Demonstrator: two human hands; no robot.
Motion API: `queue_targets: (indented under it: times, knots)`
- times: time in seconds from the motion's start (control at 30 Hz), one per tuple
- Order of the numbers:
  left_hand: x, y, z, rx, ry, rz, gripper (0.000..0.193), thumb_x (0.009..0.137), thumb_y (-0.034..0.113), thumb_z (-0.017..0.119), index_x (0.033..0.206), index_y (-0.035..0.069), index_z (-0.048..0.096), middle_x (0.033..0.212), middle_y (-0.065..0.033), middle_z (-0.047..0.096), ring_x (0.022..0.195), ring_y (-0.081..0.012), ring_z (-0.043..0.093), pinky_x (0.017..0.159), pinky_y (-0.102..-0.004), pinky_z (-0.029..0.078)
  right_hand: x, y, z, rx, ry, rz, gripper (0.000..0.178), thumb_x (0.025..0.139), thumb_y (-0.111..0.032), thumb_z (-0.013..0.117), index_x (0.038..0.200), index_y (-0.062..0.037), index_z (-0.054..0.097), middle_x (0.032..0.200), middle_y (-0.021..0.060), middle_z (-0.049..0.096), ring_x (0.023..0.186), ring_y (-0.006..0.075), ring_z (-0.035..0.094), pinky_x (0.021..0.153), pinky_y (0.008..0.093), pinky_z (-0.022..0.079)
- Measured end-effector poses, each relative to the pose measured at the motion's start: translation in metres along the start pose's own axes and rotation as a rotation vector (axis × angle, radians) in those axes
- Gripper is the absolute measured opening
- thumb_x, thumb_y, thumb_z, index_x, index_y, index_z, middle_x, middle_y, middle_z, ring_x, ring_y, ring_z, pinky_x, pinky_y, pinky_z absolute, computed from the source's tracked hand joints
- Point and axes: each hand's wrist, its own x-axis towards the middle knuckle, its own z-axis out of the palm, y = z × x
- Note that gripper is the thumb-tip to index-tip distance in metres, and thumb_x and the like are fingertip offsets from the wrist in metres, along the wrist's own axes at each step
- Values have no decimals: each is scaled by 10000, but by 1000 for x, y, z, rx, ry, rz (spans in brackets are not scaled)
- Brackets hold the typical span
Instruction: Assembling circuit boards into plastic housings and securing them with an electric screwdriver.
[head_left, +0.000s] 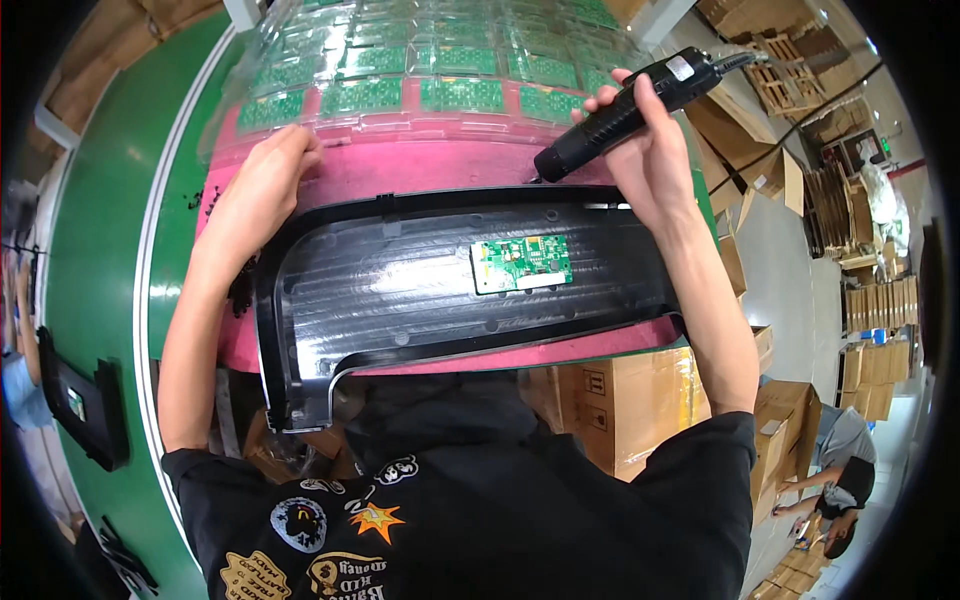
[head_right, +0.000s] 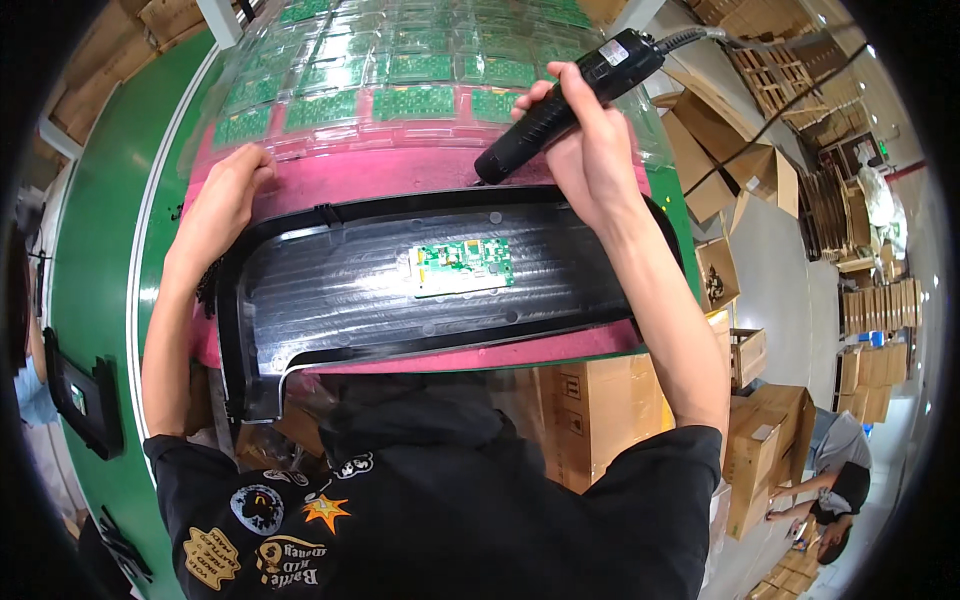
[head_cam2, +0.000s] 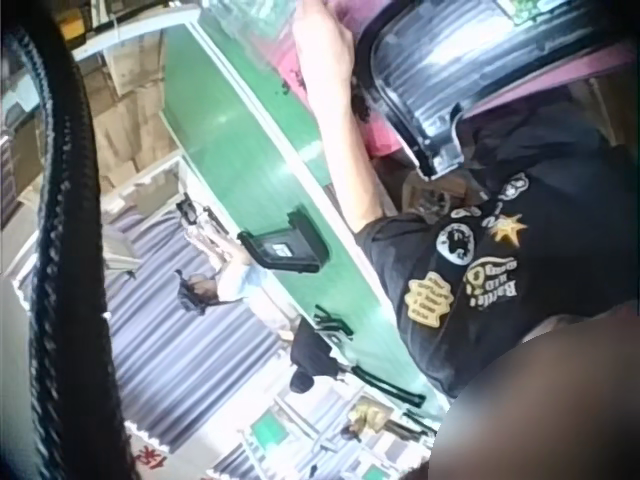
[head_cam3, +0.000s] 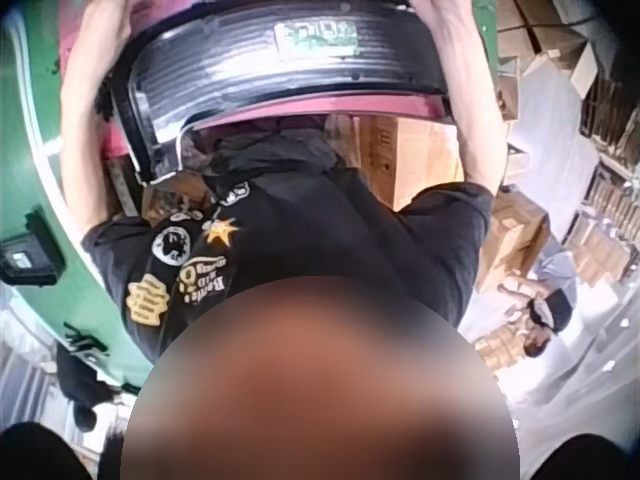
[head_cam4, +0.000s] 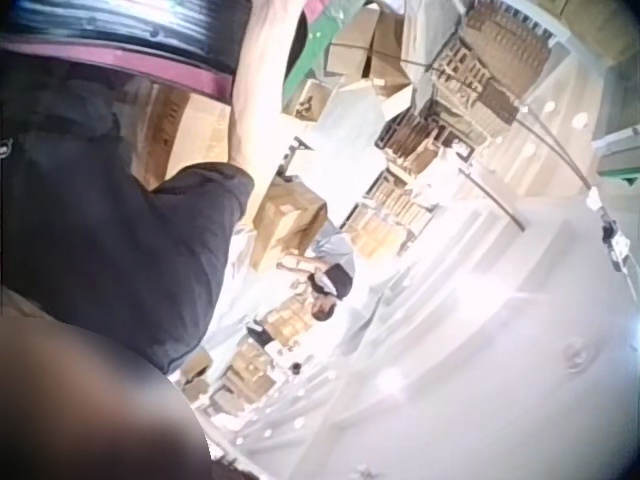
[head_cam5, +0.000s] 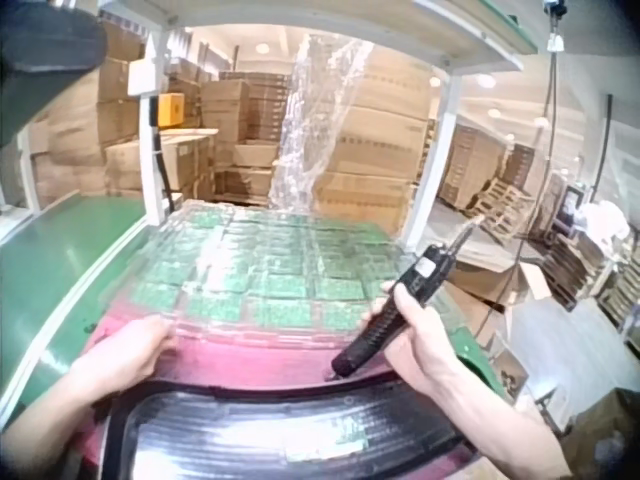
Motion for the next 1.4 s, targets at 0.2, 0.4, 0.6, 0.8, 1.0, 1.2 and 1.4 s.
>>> queue_targets:
  times: [0.2,0.4,0.6,0.8,1.0,1.2,1.4]
  knots:
    - [8,75,-16,-271,53,141,44,870,-3,564,897,-33,547,839,-142,607,809,-260,606,742,-332,464,-30,-36,40,113,-170,-361,466,946,-516,457,1046,-73,566,657,2,470,615,145,453,714,355,424]
    - [14,125,-3,-483,-178,269,136,792,29,682,863,-17,575,779,-118,616,707,-265,617,646,-328,493,-76,-57,79,214,-474,-435,413,802,-432,664,968,-80,528,616,-50,486,518,69,456,566,243,406]
    - [14,135,1,-541,-213,320,177,739,-7,702,863,-27,577,750,-126,606,672,-282,618,595,-342,476,-90,-51,76,58,-468,-576,447,767,-459,679,969,-99,507,615,-60,500,497,59,463,558,237,430]
    - [11,132,16,-537,-118,358,166,740,-44,679,874,-38,581,743,-132,595,660,-308,605,589,-351,476,-88,-48,67,-20,-520,-537,486,769,-482,671,1024,-98,517,652,-50,531,518,70,481,578,260,445]
    - [9,131,22,-374,-63,424,179,722,-65,665,881,-28,593,731,-135,586,673,-317,595,590,-369,479,-81,-51,63,-92,-635,-437,512,791,-494,654,1091,-98,530,696,-36,552,562,88,495,616,286,445]
    - [8,130,27,-351,-89,434,202,714,-72,661,901,-15,609,730,-128,595,664,-310,600,594,-365,490,-79,-46,60,-140,-573,-400,517,838,-537,599,1089,-91,529,703,-28,528,573,96,473,618,290,414]
    - [5,115,29,-303,-187,181,408,723,-134,518,1092,30,581,756,-111,616,647,-277,617,597,-339,501,-66,-30,43,-172,-439,-421,501,889,-543,507,1027,-61,523,659,-13,488,543,105,438,590,291,385]
